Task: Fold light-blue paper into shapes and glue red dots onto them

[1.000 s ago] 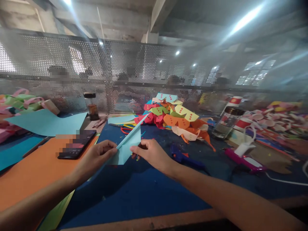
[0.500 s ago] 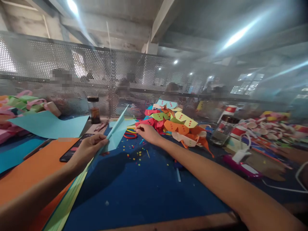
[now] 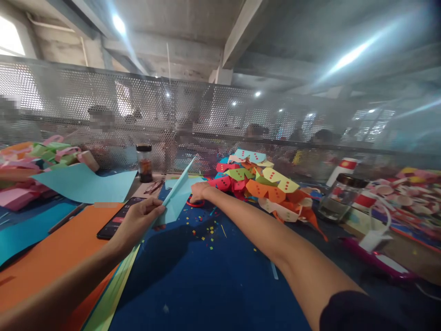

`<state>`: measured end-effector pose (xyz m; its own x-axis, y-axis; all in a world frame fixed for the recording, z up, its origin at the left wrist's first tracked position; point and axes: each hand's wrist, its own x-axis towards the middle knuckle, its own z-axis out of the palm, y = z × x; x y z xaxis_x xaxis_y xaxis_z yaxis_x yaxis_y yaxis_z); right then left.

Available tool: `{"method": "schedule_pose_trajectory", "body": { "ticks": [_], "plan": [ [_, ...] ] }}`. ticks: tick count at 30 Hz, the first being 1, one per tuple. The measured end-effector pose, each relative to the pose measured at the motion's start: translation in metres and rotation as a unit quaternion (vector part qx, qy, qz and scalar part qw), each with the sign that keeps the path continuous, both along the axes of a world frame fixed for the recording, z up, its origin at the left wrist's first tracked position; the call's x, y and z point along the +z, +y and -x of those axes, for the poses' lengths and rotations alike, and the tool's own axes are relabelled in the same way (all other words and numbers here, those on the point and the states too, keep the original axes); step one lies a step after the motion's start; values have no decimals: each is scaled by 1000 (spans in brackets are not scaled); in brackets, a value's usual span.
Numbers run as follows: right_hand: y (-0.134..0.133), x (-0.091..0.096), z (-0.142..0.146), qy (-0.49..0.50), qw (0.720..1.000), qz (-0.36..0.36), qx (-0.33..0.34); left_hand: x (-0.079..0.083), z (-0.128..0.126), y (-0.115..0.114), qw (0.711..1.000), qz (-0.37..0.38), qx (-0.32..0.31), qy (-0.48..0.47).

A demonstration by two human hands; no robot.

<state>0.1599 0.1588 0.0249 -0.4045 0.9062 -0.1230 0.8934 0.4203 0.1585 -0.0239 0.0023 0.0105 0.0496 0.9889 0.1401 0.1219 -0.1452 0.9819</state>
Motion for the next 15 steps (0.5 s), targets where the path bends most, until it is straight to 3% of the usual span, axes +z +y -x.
{"method": "schedule_pose_trajectory", "body": {
  "ticks": [7, 10, 15],
  "plan": [
    [-32, 14, -28, 108, 992, -27, -55, 2, 1, 0, 1000, -23, 2, -18],
    [-62, 20, -55, 187, 980, -33, -64, 3, 2, -1, 999, -35, 10, -20],
    [-130, 22, -95, 295, 954, 49, -18, 3, 1, -2, 999, -48, 15, -13]
  ]
}}
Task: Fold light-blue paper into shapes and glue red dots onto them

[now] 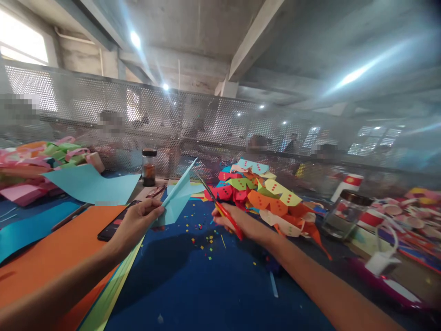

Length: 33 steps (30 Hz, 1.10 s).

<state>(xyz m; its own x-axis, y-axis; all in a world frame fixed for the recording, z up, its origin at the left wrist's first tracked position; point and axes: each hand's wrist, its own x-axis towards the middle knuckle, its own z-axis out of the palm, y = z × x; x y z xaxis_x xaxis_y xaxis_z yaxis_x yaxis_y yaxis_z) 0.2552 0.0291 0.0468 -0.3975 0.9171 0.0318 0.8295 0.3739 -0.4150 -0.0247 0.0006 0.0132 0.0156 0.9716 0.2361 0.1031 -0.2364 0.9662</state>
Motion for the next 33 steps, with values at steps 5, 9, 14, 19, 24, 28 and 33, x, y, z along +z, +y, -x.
{"method": "schedule_pose_trajectory", "body": {
  "ticks": [5, 9, 14, 19, 24, 28, 33],
  "plan": [
    [-48, -2, -19, 137, 981, 124, 58, 1, -3, -4, 1000, 6, -4, -1],
    [-55, -4, -22, 105, 986, 117, 49, 0, -5, -6, 1000, 19, 9, -23],
    [-58, -7, -15, 68, 992, 101, 38, -5, -6, -6, 999, 27, 5, -24],
    [-64, -5, -10, 75, 990, 114, 37, -7, -7, -6, 999, 30, -12, -10],
    [-65, -4, -9, 60, 992, 102, 46, -8, -7, -6, 1000, 17, -15, 9],
    [-64, -7, -9, 47, 994, 85, 43, -8, -8, -8, 999, 22, -27, 4],
    [-66, -9, -7, 48, 994, 85, 41, -8, -9, -11, 999, 22, -42, 9]
  ]
}}
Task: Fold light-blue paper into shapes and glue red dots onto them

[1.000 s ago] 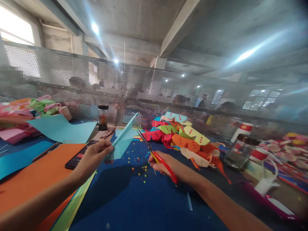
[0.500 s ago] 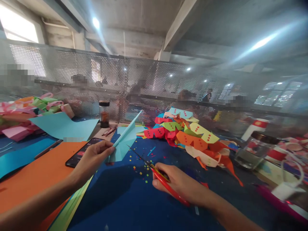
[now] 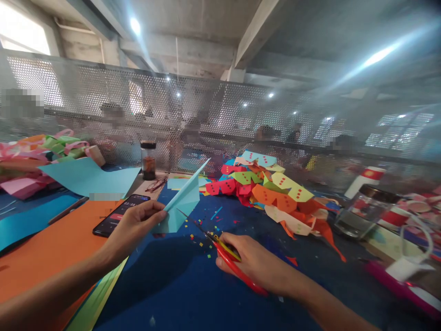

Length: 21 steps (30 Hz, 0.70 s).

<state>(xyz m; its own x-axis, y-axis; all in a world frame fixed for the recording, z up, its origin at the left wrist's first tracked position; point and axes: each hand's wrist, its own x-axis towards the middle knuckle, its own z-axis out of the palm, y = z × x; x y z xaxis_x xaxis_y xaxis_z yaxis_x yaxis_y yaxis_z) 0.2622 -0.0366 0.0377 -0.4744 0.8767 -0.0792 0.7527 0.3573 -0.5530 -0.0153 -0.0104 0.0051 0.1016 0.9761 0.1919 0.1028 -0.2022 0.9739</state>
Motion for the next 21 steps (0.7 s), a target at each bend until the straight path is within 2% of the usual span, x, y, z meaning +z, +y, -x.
{"method": "schedule_pose_trajectory", "body": {
  "ticks": [21],
  "plan": [
    [3, -5, 0, -5, 1000, 10, 2, -8, 2, 4, 1000, 4, -12, 6]
  ]
}}
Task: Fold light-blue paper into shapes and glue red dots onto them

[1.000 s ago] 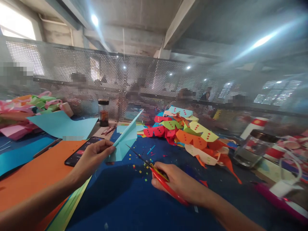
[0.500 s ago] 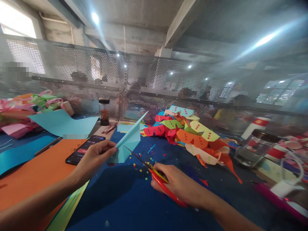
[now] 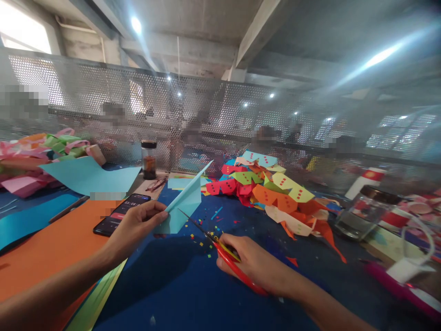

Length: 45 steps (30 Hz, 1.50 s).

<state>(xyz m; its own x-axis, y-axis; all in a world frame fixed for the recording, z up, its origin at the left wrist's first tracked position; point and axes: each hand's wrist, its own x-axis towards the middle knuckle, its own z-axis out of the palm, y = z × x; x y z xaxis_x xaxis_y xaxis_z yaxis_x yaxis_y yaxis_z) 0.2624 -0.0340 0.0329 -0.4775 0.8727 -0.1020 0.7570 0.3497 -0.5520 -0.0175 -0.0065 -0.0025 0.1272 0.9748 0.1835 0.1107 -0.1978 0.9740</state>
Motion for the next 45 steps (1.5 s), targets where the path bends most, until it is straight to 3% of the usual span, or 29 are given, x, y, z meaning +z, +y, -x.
{"method": "schedule_pose_trajectory", "body": {
  "ticks": [45],
  "plan": [
    [-2, 1, 3, 10, 1000, -23, -3, 2, 0, -2, 1000, -5, -3, 4]
  ]
}}
